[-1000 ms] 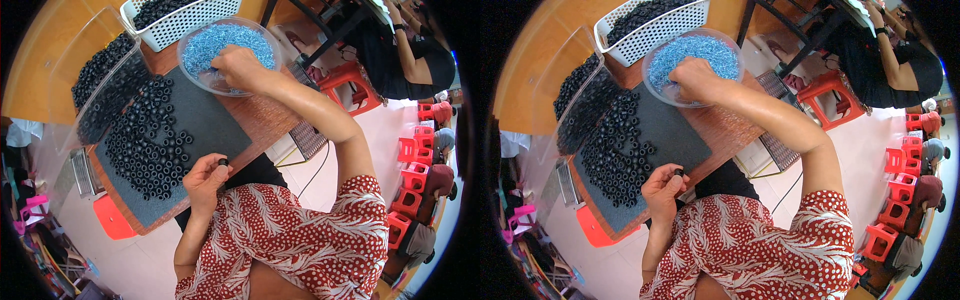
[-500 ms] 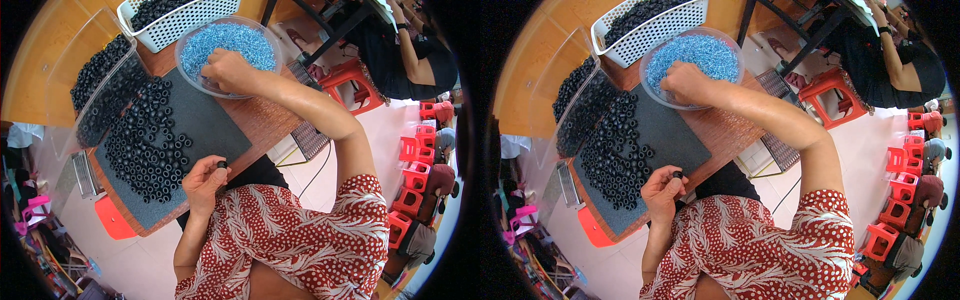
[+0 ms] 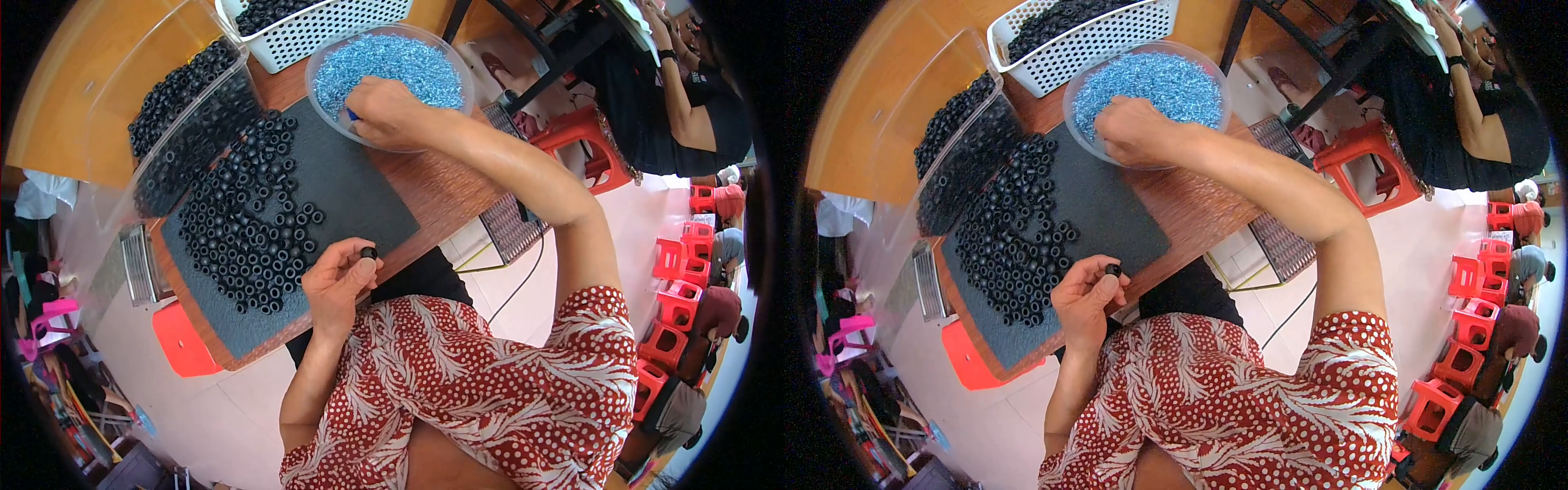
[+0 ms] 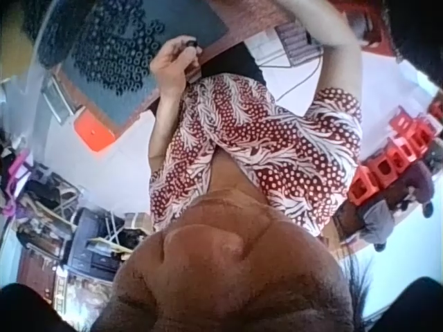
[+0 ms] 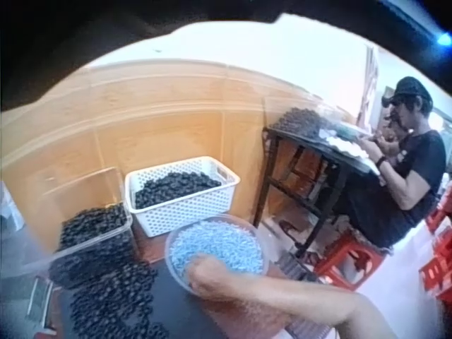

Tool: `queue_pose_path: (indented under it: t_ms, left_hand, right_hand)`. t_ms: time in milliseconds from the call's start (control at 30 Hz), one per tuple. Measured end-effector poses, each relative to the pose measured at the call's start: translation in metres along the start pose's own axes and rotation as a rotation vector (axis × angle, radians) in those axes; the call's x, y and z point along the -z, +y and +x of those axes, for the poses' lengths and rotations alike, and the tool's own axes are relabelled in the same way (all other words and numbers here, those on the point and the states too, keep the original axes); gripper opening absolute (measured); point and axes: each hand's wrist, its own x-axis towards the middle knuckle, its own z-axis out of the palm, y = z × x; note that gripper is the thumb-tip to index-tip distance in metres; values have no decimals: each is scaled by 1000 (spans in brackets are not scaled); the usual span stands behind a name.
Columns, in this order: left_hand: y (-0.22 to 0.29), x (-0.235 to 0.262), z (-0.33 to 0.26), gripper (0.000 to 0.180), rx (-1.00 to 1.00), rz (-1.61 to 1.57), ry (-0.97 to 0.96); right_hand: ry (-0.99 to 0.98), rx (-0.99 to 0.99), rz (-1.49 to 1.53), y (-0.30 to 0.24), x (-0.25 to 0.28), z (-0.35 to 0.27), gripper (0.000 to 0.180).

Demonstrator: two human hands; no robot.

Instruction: The person assembles small components by picking up black rubber rings and blue plastic inserts, pressing each insert into a rubber ring by hand, and placing the assembled pieces on the work surface.

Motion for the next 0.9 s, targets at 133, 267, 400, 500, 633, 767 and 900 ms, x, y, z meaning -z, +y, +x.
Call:
queue_pose_path:
  t_ms: [133,267,400,500,633,767,900]
  left_hand:
    - [2,3,4,17,43,-80,25]
    - [16,0,3,19,40,-192,53]
    - [23,6,8,20,-39,-216,71]
    - [25,9,8,20,-90,-207,119]
    - [27,9,2,25,-198,-20,196]
    - [24,11,-2,22,-268,122,220]
    - [27,14,-3,24,-325,217,219]
  right_hand:
    - [197,-3,60,-12,16,-8,14]
    - [138,-186,496,-55,46,-24,20]
    - [-3,-221,852,-88,57,-41,19]
    - [-79,-189,991,-101,58,-46,17]
    - [-161,-199,998,-111,53,-46,15]
    - [-179,-199,1007,-116,49,-43,16]
    - [-202,-249,1024,-117,44,-40,16]
